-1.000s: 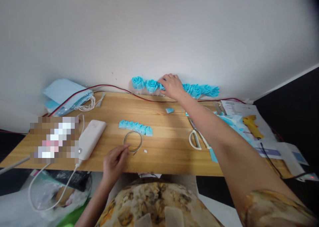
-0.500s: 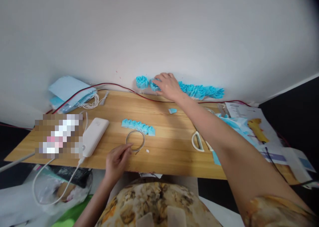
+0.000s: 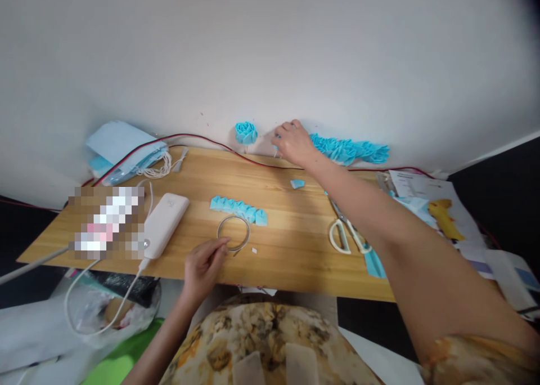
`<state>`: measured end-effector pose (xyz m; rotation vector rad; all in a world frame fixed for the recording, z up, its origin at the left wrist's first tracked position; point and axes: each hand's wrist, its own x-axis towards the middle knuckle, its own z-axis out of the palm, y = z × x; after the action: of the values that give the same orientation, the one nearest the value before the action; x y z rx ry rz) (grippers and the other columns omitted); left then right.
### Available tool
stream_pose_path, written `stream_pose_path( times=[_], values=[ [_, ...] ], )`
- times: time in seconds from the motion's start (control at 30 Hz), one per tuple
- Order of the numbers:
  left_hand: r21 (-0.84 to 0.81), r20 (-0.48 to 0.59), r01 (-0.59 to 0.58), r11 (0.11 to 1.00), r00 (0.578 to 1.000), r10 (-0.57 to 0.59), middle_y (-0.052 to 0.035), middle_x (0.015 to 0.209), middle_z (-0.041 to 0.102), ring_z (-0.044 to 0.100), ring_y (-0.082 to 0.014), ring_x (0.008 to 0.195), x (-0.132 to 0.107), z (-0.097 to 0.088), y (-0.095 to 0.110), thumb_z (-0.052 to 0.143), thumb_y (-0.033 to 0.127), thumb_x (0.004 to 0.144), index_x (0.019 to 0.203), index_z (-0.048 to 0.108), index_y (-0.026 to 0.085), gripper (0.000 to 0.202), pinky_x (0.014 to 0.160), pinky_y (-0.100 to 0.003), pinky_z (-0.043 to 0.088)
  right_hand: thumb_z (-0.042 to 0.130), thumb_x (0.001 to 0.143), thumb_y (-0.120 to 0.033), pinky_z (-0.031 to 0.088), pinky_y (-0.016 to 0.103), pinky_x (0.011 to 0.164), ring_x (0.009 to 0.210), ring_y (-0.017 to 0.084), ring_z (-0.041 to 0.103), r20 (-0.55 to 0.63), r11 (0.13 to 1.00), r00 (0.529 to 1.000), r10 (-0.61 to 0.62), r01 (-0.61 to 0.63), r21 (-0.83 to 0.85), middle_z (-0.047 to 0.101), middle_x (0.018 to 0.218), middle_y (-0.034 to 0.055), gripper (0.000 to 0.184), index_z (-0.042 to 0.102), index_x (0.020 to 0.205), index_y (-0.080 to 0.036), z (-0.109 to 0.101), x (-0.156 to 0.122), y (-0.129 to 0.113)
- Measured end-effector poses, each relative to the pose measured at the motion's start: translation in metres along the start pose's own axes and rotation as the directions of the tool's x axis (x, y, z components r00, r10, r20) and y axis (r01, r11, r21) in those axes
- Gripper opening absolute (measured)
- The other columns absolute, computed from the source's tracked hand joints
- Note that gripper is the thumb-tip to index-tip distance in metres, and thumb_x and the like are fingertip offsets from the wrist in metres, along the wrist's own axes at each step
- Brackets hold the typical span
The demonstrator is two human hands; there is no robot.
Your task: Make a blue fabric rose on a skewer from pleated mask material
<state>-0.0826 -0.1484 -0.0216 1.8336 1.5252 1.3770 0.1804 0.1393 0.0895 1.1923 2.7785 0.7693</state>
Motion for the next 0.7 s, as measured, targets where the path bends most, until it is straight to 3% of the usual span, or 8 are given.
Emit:
stream_pose_path(
  times=[0.17, 0.3, 0.5, 0.6, 0.7],
  values=[
    [0.011, -0.010, -0.018, 1.000, 1.000, 0.018, -0.0020, 0.075, 0.079, 0.075, -0.0149, 0.067, -0.001, 0.001, -0.002, 0.062, 0.024, 0.095, 0.098, 0.081, 0.018, 0.020, 0.067, -0.022, 0.059, 0.059, 0.100, -0.023, 0.037, 0.054, 0.105, 0.132, 0.036, 0.050, -0.014, 0.993, 1.000, -0.008, 0.010, 0.119, 0.062, 0.144, 0.0147, 0.036, 0.067, 0.135, -0.021, -0.003, -0.004, 0.002],
    [0.008, -0.003, -0.002, 1.000, 1.000, 0.003, -0.0035, 0.081, 0.081, 0.076, -0.0161, 0.071, -0.002, 0.001, -0.003, 0.063, 0.026, 0.095, 0.097, 0.082, 0.018, 0.020, 0.070, -0.023, 0.060, 0.052, 0.104, -0.026, 0.037, 0.054, 0.109, 0.144, 0.033, 0.043, -0.153, 0.967, 0.988, 0.013, 0.027, 0.255, 0.053, 0.158, 0.0093, 0.042, 0.058, 0.146, -0.029, -0.022, -0.030, 0.004],
    [-0.008, 0.025, 0.032, 0.999, 0.999, -0.031, -0.0023, 0.073, 0.079, 0.075, -0.0163, 0.067, -0.001, 0.000, 0.000, 0.062, 0.028, 0.094, 0.097, 0.081, 0.018, 0.022, 0.065, -0.023, 0.059, 0.049, 0.105, -0.031, 0.044, 0.052, 0.107, 0.132, 0.031, 0.058, -0.303, 0.876, 0.912, 0.278, -0.111, 0.469, 0.067, 0.142, 0.0091, 0.035, 0.068, 0.134, -0.026, -0.044, -0.127, -0.022],
    [0.012, 0.055, -0.006, 1.000, 0.998, 0.005, -0.0016, 0.071, 0.078, 0.074, -0.0153, 0.065, 0.002, -0.005, 0.004, 0.061, 0.026, 0.094, 0.098, 0.081, 0.017, 0.022, 0.067, -0.022, 0.058, 0.052, 0.103, -0.031, 0.049, 0.050, 0.101, 0.120, 0.030, 0.066, -0.271, 0.806, 0.883, 0.384, -0.177, 0.565, 0.075, 0.128, 0.0095, 0.030, 0.073, 0.124, -0.025, -0.040, -0.183, -0.054],
    [0.060, 0.046, -0.061, 0.996, 0.997, 0.058, -0.0021, 0.073, 0.078, 0.074, -0.0150, 0.069, 0.008, -0.011, 0.007, 0.060, 0.024, 0.096, 0.098, 0.081, 0.017, 0.023, 0.072, -0.023, 0.058, 0.054, 0.103, -0.031, 0.053, 0.044, 0.087, 0.096, 0.027, 0.072, -0.201, 0.731, 0.876, 0.439, -0.218, 0.646, 0.079, 0.102, 0.0091, 0.023, 0.076, 0.101, -0.022, -0.031, -0.232, -0.092]
  ],
)
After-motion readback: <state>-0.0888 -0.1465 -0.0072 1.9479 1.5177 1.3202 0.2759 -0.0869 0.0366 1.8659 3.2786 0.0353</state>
